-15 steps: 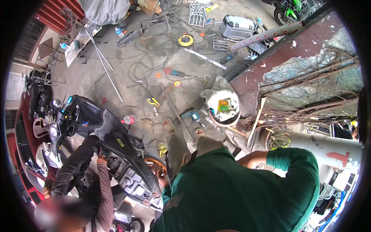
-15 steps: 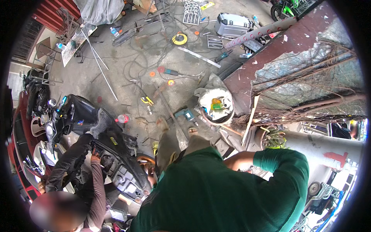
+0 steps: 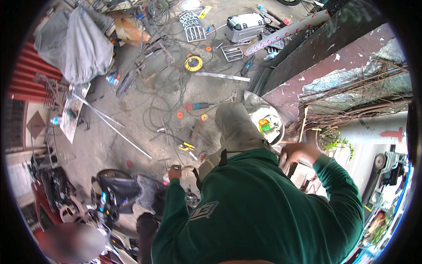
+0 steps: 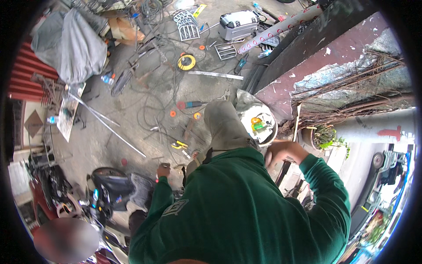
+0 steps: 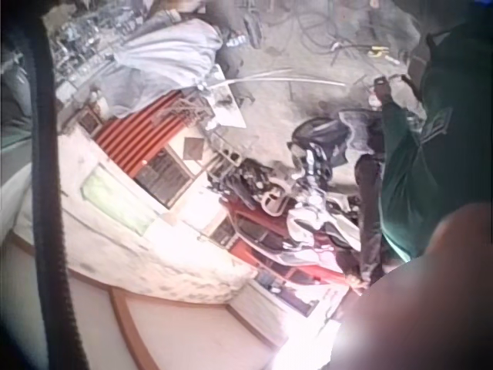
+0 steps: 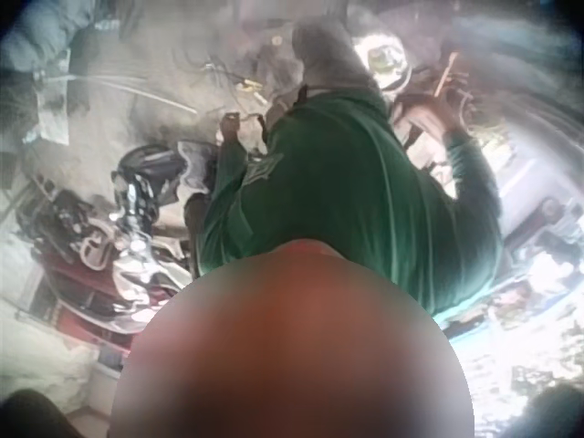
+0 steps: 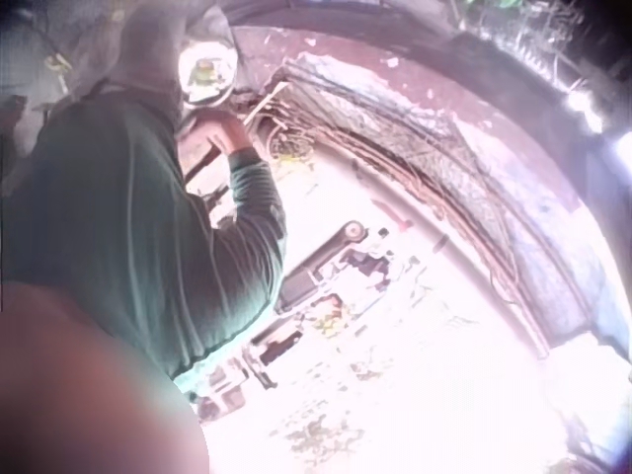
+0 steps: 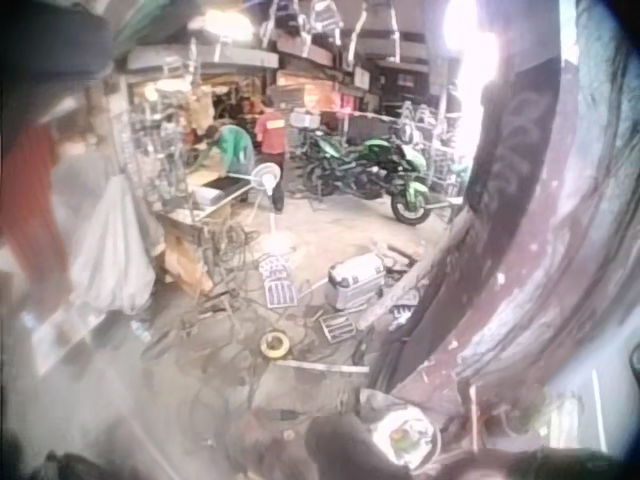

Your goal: The person removes the motorcycle seat, then uses a wrench to loosen and remove bolts from the seat area. They later use a yellow glue gun to apply adhesive to the seat underside and reposition the seat.

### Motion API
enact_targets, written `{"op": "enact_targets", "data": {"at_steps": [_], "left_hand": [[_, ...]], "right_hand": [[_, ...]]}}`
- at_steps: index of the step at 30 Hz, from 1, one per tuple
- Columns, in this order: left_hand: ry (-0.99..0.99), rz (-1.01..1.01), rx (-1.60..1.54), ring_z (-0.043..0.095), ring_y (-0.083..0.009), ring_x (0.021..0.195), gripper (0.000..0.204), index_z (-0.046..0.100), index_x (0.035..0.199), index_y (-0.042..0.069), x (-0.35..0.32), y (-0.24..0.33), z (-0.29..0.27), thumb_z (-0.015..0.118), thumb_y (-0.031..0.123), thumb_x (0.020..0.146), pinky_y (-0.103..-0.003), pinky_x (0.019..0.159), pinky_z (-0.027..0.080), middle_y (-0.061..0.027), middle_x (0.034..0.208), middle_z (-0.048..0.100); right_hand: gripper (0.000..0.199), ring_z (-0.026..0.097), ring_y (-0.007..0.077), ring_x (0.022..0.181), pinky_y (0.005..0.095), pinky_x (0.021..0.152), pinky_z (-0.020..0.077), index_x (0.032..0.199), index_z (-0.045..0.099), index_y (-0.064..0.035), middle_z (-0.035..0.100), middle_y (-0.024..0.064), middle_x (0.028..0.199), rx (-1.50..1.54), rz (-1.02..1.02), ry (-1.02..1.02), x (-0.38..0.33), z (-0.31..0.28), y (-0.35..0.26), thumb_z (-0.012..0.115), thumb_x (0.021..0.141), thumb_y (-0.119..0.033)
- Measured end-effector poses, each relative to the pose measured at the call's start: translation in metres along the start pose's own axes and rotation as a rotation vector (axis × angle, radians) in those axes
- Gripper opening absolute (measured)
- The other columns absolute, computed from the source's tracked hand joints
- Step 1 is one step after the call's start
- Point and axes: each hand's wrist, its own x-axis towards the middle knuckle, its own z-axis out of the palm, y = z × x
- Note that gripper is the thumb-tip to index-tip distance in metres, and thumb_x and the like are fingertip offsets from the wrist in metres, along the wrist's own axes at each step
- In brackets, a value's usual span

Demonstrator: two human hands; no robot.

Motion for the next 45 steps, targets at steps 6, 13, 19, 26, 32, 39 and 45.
{"op": "enact_targets", "data": {"at_steps": [6,13,19,26,32,39,45], "left_hand": [[0.005,0.345,0.053,0.073,-0.032,0.084,0.04,0.071,0.1,0.004,0.225,0.199,-0.093,0.072,0.043,0.093,-0.046,0.075,0.056,-0.0178,0.09,0.074],[-0.139,0.532,-0.056,0.071,-0.0369,0.095,0.033,0.071,0.115,0.008,0.511,0.533,-0.014,0.068,0.035,0.096,-0.046,0.087,0.054,-0.0178,0.1,0.074],[-0.392,0.432,0.236,0.061,-0.0452,0.116,0.044,0.065,0.128,0.011,0.827,0.735,0.172,0.067,0.039,0.094,-0.052,0.098,0.051,-0.0225,0.13,0.063],[-0.256,0.629,0.292,0.057,-0.048,0.123,0.049,0.06,0.138,0.012,1.14,0.945,0.327,0.064,0.036,0.095,-0.054,0.103,0.049,-0.0308,0.142,0.05],[-0.005,0.584,0.597,0.045,-0.0417,0.135,0.046,0.072,0.127,0.017,1.216,1.035,0.374,0.062,0.047,0.094,-0.061,0.111,0.031,-0.0213,0.134,0.059],[0.135,0.489,0.02,0.059,-0.0461,0.113,0.036,0.072,0.109,0.003,1.067,0.984,0.305,0.055,0.034,0.102,-0.06,0.1,0.042,-0.0285,0.113,0.065],[0.022,0.422,-0.268,0.067,-0.0452,0.093,0.027,0.064,0.114,0.003,0.744,0.774,0.111,0.061,0.026,0.101,-0.051,0.08,0.053,-0.0238,0.1,0.07]], "right_hand": [[0.037,0.073,0.026,0.087,0.0369,0.079,0.0554,0.109,0.074,-0.0021,0.076,0.0141,0.094,0.753,-0.021,1.236,0.099,-0.154,0.016,0.075,0.093,-0.035],[0.052,0.06,0.0366,0.122,0.0449,0.1,0.0487,0.121,0.072,-0.0105,0.065,0.0191,0.128,0.678,-0.082,1.112,0.278,-0.467,0.069,0.072,0.091,-0.053],[0.067,0.044,0.0425,0.141,0.0621,0.113,0.0343,0.137,0.063,-0.0137,0.052,0.0214,0.147,0.31,0.023,0.892,0.453,-0.764,0.123,0.07,0.089,-0.059],[0.054,0.051,0.0362,0.131,0.0586,0.106,0.0385,0.129,0.066,-0.0137,0.061,0.0157,0.134,0.202,0.017,0.821,0.501,-0.898,0.16,0.071,0.088,-0.049],[0.056,0.052,0.0338,0.13,0.0534,0.104,0.0424,0.129,0.067,-0.0148,0.062,0.0131,0.13,0.214,0.087,0.772,0.481,-0.963,0.181,0.073,0.086,-0.051],[0.057,0.061,0.0352,0.12,0.0531,0.102,0.0453,0.129,0.067,-0.014,0.066,0.0135,0.127,0.249,0.15,0.746,0.487,-0.941,0.169,0.072,0.085,-0.05],[0.046,0.068,0.0321,0.11,0.0421,0.097,0.0515,0.122,0.071,-0.0104,0.07,0.0154,0.116,0.546,-0.046,0.883,0.478,-0.863,0.146,0.073,0.089,-0.042]]}}
